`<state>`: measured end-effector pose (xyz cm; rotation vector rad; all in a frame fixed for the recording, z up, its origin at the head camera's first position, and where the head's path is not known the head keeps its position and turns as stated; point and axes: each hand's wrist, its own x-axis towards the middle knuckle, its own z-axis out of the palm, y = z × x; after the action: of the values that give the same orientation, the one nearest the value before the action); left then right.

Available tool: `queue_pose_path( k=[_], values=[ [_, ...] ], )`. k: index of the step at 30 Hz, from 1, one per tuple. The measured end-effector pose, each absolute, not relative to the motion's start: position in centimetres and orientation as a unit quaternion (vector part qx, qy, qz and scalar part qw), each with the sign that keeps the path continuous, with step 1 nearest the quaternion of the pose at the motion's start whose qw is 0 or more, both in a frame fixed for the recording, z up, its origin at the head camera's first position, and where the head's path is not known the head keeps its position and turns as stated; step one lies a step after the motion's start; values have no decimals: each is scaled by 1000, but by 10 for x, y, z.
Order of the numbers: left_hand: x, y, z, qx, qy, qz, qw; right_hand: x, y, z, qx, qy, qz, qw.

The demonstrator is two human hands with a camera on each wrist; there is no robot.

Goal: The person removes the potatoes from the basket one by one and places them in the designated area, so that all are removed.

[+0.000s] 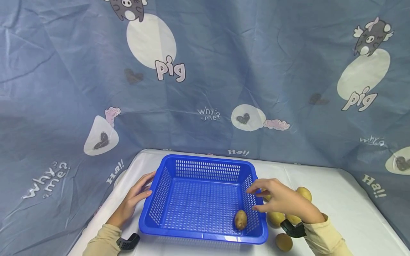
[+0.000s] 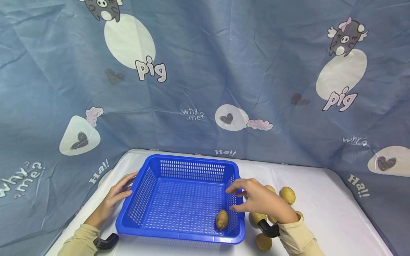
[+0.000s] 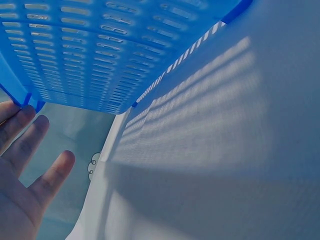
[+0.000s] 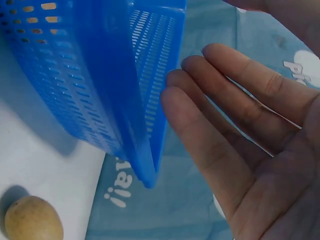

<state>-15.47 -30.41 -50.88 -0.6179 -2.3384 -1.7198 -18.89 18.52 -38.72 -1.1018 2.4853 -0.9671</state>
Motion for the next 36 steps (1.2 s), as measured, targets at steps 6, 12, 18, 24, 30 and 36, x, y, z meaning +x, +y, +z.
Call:
queue_pose_path(
  k=[6,12,18,24,30,36],
  values=[
    [-154,-304,-506,-208,-786,-576,89,-190,174,-382,-365,874,-282,154],
    [-154,-304,-506,-209,-785,-577,87,-195,162,-382,-401,871,-239,155],
    [-154,-304,-507,-207,-786,-577,86,-197,149,-378,-410,873,-198,174],
    [-154,-304,-508,-210,-781,-582,82,-196,136,-377,-404,880,-148,200],
    [-154,-303,-507,-215,-778,-584,84,-197,127,-378,-427,878,-104,190],
    [-154,-303,-508,-212,-780,-582,87,-196,118,-381,-413,884,-65,209]
  ],
)
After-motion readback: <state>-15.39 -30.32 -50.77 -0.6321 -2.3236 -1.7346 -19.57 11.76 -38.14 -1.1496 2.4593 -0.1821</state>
